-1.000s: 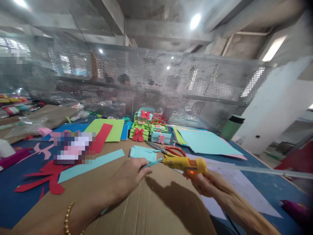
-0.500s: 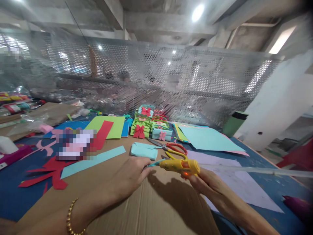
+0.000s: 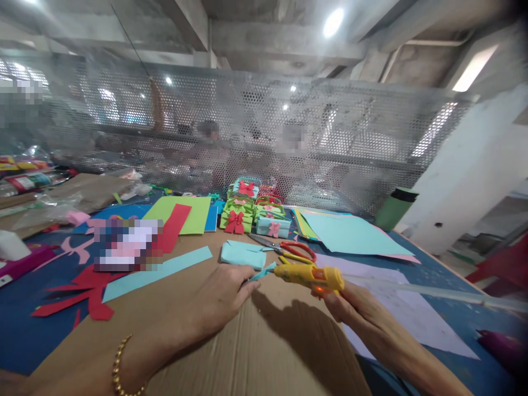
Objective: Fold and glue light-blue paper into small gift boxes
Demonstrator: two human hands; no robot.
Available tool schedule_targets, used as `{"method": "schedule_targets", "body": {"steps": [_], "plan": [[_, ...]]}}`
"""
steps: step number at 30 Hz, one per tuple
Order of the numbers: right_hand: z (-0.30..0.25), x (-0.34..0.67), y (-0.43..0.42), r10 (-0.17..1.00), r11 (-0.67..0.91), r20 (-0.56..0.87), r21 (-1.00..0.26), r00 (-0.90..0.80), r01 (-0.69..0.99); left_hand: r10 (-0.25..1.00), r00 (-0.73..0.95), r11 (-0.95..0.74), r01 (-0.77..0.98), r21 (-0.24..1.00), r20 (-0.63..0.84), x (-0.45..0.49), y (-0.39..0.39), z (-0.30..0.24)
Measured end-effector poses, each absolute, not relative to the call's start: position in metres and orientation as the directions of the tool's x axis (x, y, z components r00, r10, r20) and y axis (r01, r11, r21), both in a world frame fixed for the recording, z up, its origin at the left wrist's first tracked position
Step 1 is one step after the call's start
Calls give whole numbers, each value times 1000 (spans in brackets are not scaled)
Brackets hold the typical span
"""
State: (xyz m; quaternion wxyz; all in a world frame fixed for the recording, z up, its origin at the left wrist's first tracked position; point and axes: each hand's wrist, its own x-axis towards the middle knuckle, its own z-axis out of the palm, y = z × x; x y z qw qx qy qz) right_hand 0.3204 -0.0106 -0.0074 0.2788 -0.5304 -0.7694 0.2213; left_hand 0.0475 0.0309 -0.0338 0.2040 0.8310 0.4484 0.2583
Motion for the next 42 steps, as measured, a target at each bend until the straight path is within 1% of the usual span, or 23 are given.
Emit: {"method": "schedule_targets", "body": {"steps": [4,8,12,17,19,24,27,30,36,42], "plan": [[-9,317,-12,931,349,169,-669,-323,656,857,464,-500,639,585,225,48,28,-30],[-10,315,-10,933,336,137,-669,-334,663,855,467,-500,627,597,225,48,26,-25],[-7,317,-8,936,344,183,-651,-300,677,855,464,-505,643,575,231,48,27,-27],[-4,319,-10,943,331,197,-635,-267,698,834,487,-539,618,572,260,48,31,-35],[-4,319,-11,939,340,195,-638,-282,691,834,486,-539,618,573,261,48,31,-35],[-6,314,-12,929,340,138,-683,-344,646,836,486,-532,607,591,254,47,30,-35],[-6,313,-11,922,349,139,-700,-361,624,831,492,-538,592,600,260,47,30,-36],[-6,315,-11,928,347,152,-686,-341,639,826,494,-547,587,597,271,47,31,-37],[-3,318,-10,939,343,221,-637,-262,690,828,490,-547,599,585,272,48,31,-36],[-5,321,-10,942,335,243,-614,-232,715,833,484,-542,619,568,268,47,31,-37]]}}
